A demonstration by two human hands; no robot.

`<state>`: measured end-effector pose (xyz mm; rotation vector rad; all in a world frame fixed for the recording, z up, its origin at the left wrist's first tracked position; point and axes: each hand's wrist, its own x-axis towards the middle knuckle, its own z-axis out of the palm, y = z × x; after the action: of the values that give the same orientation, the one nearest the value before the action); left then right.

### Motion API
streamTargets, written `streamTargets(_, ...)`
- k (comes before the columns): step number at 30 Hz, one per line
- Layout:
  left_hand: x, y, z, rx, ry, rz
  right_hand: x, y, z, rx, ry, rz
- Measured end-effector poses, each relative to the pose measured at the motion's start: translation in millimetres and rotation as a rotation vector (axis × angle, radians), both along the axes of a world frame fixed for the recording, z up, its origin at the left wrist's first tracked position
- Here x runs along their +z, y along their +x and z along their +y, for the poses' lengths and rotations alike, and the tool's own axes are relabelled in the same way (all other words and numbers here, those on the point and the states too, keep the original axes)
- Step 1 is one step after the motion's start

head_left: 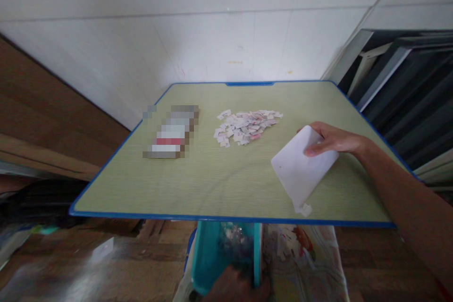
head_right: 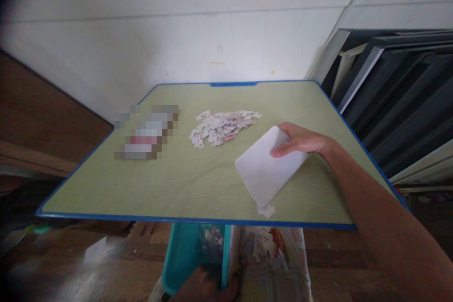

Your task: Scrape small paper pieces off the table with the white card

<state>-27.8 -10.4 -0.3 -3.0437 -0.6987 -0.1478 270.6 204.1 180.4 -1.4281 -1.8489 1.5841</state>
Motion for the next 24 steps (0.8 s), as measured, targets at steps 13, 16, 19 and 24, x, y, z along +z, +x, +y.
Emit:
streamTargets(13,10.6,1,5,-0.022,-0.071,0.024,-1,-5,-1,0.161,-0.034,0.038)
streamTargets(16,5.0,-1,4,-0.027,-0.048,-0.008,-1,-4,-2,0.158,-0.063,0.065)
streamTargets(19,5.0,-1,4,-0.025,-0.064,0.010,-1,-8,-3,0.188,-0.089,0.059)
streamTargets(24,11.5,1,5,-0.002,-0.052,0.027,0,-16,-8,0.291,-0.083,0.033)
